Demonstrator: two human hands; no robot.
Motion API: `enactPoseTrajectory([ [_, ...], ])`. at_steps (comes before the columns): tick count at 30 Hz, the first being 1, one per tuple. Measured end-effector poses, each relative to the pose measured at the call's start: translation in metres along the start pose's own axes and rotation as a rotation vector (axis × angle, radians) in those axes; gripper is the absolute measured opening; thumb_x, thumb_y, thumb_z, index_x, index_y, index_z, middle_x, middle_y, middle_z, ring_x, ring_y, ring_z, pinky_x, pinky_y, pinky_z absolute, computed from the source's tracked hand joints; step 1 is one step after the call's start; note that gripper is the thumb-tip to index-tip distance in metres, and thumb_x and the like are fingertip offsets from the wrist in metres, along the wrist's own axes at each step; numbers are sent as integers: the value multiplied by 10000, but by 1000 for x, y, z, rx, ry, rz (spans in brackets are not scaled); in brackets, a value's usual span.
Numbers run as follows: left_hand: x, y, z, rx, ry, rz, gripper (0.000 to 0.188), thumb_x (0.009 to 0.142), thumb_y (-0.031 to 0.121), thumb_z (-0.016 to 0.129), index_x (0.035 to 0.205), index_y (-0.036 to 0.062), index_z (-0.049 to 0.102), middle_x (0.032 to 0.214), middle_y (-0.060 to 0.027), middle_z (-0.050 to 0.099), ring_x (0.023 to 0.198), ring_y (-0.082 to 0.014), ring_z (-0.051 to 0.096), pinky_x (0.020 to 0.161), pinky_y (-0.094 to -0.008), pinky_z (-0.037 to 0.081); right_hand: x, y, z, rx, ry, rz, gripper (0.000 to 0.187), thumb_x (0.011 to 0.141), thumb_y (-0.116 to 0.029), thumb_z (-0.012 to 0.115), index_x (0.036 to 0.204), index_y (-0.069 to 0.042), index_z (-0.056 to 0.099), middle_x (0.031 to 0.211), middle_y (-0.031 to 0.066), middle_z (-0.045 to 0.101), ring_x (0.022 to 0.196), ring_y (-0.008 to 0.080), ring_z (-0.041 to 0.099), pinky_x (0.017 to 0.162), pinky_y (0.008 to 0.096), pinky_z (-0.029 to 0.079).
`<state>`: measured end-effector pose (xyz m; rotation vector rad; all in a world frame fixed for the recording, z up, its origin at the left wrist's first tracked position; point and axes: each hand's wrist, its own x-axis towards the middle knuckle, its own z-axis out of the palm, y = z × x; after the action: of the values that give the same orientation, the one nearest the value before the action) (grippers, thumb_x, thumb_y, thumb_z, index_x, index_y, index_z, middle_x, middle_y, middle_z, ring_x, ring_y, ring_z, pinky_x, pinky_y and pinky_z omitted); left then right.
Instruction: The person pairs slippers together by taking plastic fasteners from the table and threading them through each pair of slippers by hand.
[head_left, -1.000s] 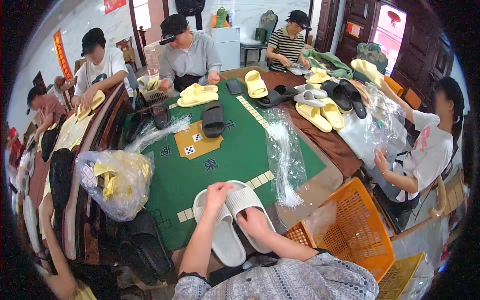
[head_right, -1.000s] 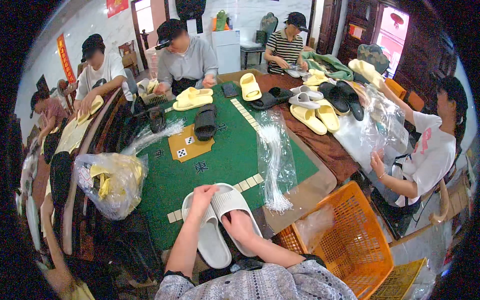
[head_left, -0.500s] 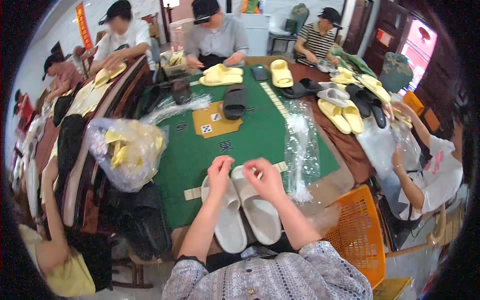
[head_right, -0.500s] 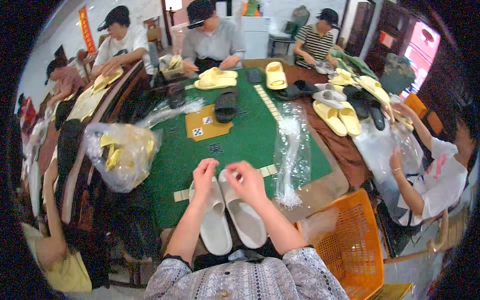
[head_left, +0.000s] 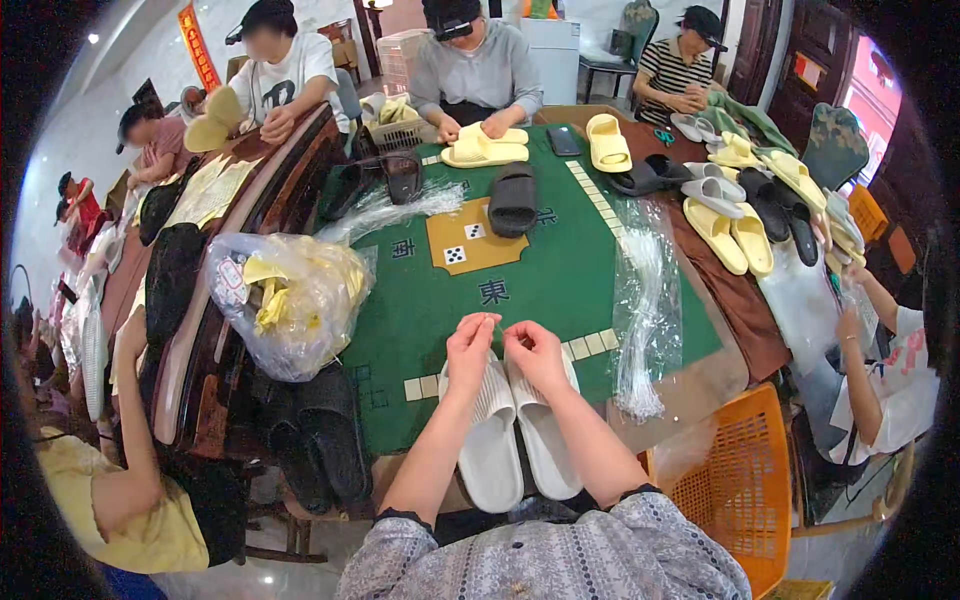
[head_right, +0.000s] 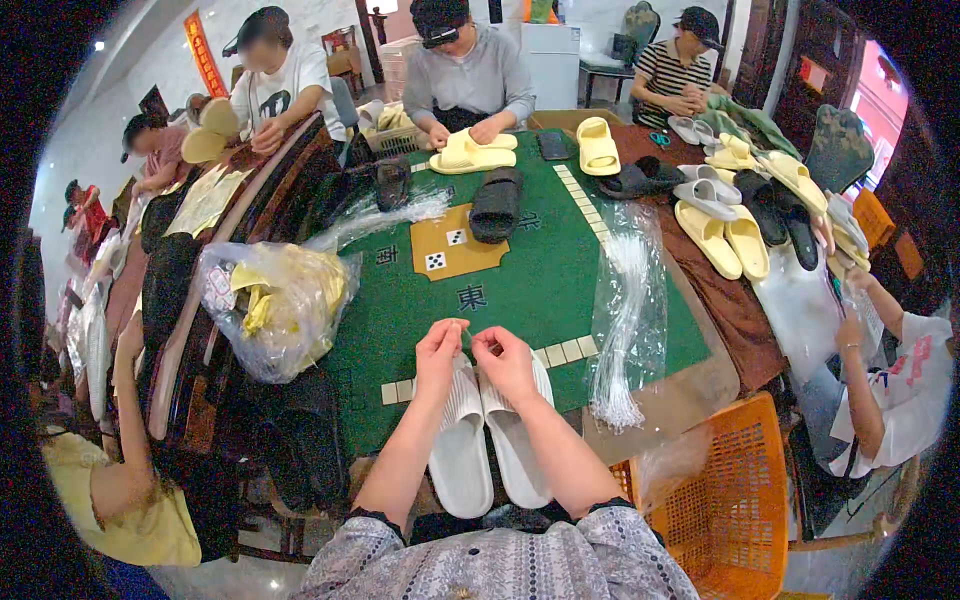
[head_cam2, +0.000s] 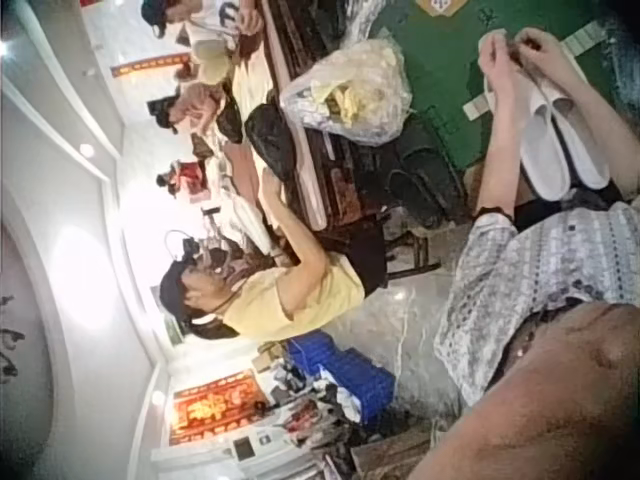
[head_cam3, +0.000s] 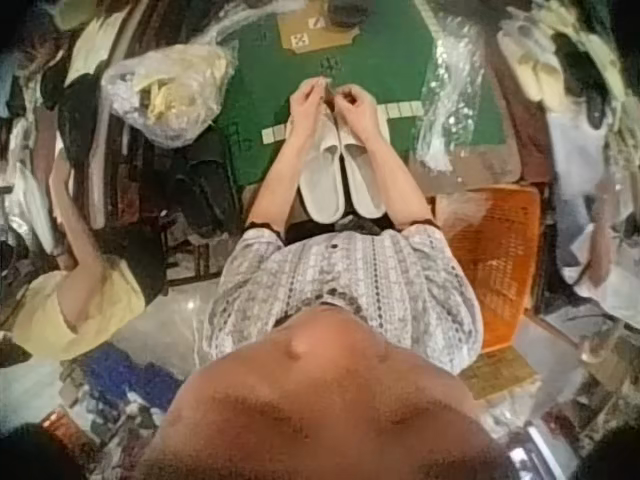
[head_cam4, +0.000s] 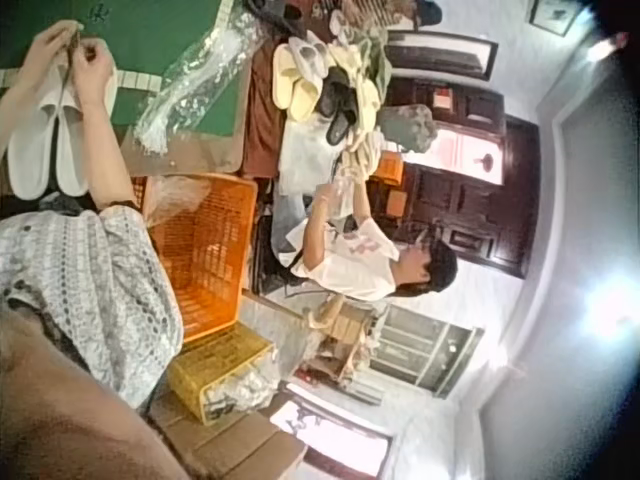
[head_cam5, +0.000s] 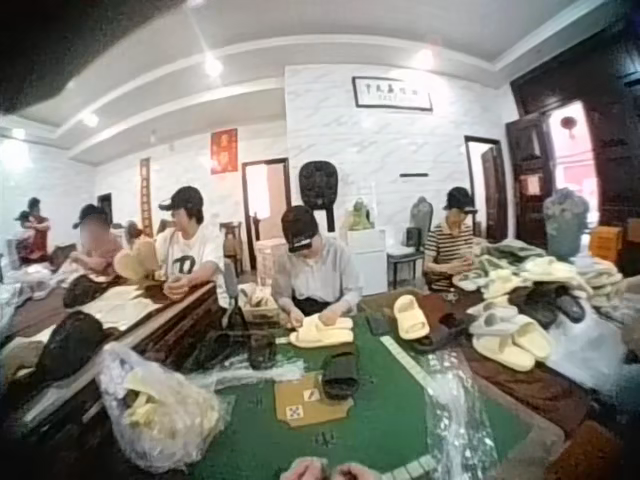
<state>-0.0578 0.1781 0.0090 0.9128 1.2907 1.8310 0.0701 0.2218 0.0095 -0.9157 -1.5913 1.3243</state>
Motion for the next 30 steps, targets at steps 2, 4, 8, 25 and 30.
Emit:
enactPoseTrajectory([
  [2,1,1,0,2,11,-27,177,953,118,616,1045,8,719,954,16,616,770,-47,502,666,-207,403,2,-2,-1,50,54,-18,106,875,-120,672,915,-22,662,753,-22,631,664,47,532,613,231,455],
  [4,-1,7,5,-2,25,-106,207,944,113,629,1097,-3,708,918,13,655,803,-52,546,703,-204,428,2,-6,-2,97,70,2,94,884,-121,670,911,-33,652,756,-39,612,664,37,510,609,220,439],
  [8,-1,5,7,30,-12,-35,219,948,114,620,1111,-9,698,968,-7,685,808,-75,595,759,-219,471,0,-9,-1,139,32,-26,74,900,-115,661,920,-43,654,767,-51,612,671,21,491,608,206,420],
  [25,-1,-2,4,149,-37,75,203,948,125,610,1070,5,718,947,-48,686,841,-103,613,787,-246,479,-3,-15,-2,84,30,-31,68,885,-110,666,874,-44,652,733,-46,597,651,30,487,596,214,420],
  [30,-3,3,8,241,-40,101,205,945,129,611,1071,6,718,927,-57,687,848,-116,625,789,-251,488,-2,-13,-3,56,53,-33,70,882,-109,665,862,-44,647,727,-49,594,643,27,483,591,215,418],
])
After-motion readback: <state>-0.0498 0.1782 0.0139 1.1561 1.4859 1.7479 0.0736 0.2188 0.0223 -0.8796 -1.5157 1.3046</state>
